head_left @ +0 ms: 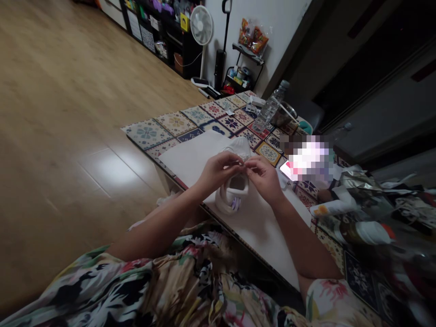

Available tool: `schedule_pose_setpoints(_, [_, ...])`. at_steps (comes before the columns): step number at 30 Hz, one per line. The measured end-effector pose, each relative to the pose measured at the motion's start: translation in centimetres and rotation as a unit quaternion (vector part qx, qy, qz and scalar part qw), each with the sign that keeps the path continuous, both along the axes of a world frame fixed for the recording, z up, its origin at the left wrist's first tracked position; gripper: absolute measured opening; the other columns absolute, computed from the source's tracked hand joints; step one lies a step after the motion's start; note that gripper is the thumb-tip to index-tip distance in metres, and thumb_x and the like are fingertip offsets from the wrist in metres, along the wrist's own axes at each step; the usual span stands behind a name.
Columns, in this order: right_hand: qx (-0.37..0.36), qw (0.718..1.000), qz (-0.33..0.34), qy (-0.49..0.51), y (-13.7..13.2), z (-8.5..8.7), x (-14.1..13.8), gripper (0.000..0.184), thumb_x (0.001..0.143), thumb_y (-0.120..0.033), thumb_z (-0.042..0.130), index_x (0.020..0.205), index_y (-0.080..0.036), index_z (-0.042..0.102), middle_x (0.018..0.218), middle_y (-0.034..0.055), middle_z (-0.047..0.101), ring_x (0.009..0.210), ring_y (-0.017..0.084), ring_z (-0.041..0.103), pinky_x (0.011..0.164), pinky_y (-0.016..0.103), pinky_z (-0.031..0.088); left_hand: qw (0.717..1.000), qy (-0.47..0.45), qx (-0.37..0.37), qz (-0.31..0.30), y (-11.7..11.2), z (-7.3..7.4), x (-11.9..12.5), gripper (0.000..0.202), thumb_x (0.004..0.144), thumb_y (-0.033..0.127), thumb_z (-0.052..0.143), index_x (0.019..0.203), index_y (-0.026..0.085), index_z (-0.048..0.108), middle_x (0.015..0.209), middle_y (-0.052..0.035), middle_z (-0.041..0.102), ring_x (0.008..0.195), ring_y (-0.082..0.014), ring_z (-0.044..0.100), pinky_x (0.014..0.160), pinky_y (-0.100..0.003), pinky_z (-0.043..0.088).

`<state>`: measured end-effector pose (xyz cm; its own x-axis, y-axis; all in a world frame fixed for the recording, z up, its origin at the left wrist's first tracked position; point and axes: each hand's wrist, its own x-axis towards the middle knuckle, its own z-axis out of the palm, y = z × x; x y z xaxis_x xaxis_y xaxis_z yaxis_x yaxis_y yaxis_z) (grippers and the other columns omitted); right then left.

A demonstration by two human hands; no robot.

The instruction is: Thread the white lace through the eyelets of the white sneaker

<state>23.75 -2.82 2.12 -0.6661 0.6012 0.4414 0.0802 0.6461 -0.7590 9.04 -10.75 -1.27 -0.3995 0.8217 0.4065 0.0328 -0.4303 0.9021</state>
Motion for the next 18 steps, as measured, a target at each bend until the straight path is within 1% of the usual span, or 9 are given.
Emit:
schedule_pose_setpoints(2, [-0.021,0.999,0.01,-0.022,0.3,0.0,0.1,0.015,0.085,-0.037,0.069,0.083,-0.022,0.071,0.095,0.005,0.063,0.093,0.018,0.061,0.079,0.031,0.052,1.0,-0.001,-0.006,-0.005,0.0,0.1,0.0,0.018,0.075,0.032,0.075,0.08,0.016,0.069,0.076,-0.0023,0.068,0.071,-0.0119,0.061,0.066,-0.024,0.05])
schedule_pose_setpoints(6, [-0.111,0.989,0.075,-0.061,1.0,-0.1,0.1,0.021,0.084,-0.042,0.068,0.088,-0.022,0.07,0.099,0.0039,0.064,0.099,0.019,0.061,0.088,0.035,0.05,0.999,-0.032,-0.016,-0.015,-0.1,0.5,0.0,0.022,0.074,0.034,0.076,0.078,0.016,0.065,0.073,-0.0007,0.064,0.068,-0.0105,0.057,0.061,-0.022,0.047])
schedule_pose_setpoints(7, [-0.116,0.988,0.082,-0.068,1.0,-0.2,0.1,0.021,0.082,-0.041,0.069,0.089,-0.022,0.07,0.101,0.004,0.064,0.1,0.019,0.061,0.088,0.035,0.05,0.998,-0.048,-0.02,-0.019,-0.2,0.6,0.0,0.024,0.072,0.036,0.077,0.077,0.015,0.064,0.072,-0.0004,0.064,0.067,-0.0104,0.057,0.06,-0.022,0.047])
schedule_pose_setpoints(8, [-0.105,0.989,0.079,-0.072,1.0,-0.2,0.1,0.021,0.08,-0.04,0.072,0.089,-0.022,0.068,0.102,0.004,0.064,0.1,0.02,0.061,0.088,0.035,0.049,0.997,-0.066,-0.024,-0.024,-0.2,0.7,0.0,0.027,0.071,0.037,0.079,0.076,0.015,0.064,0.071,-0.0001,0.063,0.066,-0.0101,0.056,0.059,-0.022,0.046])
schedule_pose_setpoints(10, [-0.041,0.996,0.045,-0.069,0.7,-0.2,0.0,0.018,0.077,-0.034,0.074,0.087,-0.022,0.065,0.099,0.0036,0.064,0.097,0.02,0.061,0.087,0.035,0.048,0.993,-0.102,-0.034,-0.042,-0.2,0.8,0.1,0.031,0.068,0.039,0.082,0.074,0.015,0.062,0.068,0.0008,0.062,0.063,-0.0097,0.056,0.058,-0.022,0.046])
schedule_pose_setpoints(13, [0.102,0.994,-0.022,-0.04,-0.2,0.0,0.1,0.009,0.082,-0.026,0.068,0.088,-0.022,0.062,0.093,0.0037,0.065,0.093,0.021,0.06,0.088,0.037,0.045,0.987,-0.137,-0.045,-0.065,-0.2,0.9,0.3,0.035,0.065,0.041,0.083,0.074,0.015,0.062,0.067,0.0012,0.063,0.062,-0.0097,0.057,0.059,-0.023,0.046])
schedule_pose_setpoints(15, [0.197,0.979,-0.04,-0.033,-0.8,0.1,0.2,0.003,0.087,-0.022,0.064,0.091,-0.023,0.063,0.095,0.0054,0.068,0.095,0.022,0.061,0.09,0.039,0.043,0.986,-0.143,-0.05,-0.067,-0.2,1.0,0.3,0.035,0.065,0.04,0.084,0.073,0.015,0.062,0.067,0.0013,0.063,0.062,-0.0096,0.057,0.06,-0.023,0.046])
schedule_pose_setpoints(17, [0.276,0.96,-0.035,-0.034,-1.0,0.2,0.5,0.007,0.09,-0.02,0.061,0.093,-0.025,0.066,0.098,0.0063,0.069,0.096,0.023,0.062,0.09,0.041,0.042,0.985,-0.144,-0.055,-0.071,-0.2,1.1,0.2,0.034,0.063,0.039,0.084,0.072,0.015,0.062,0.065,0.002,0.062,0.06,-0.0088,0.055,0.059,-0.023,0.044])
schedule_pose_setpoints(18, [0.303,0.952,-0.03,-0.033,-1.0,0.3,0.6,0.009,0.091,-0.019,0.061,0.092,-0.026,0.067,0.099,0.0063,0.07,0.096,0.023,0.062,0.089,0.041,0.042,0.985,-0.144,-0.059,-0.077,-0.2,1.1,0.1,0.033,0.062,0.038,0.085,0.071,0.015,0.062,0.064,0.0024,0.061,0.059,-0.0085,0.054,0.059,-0.023,0.043])
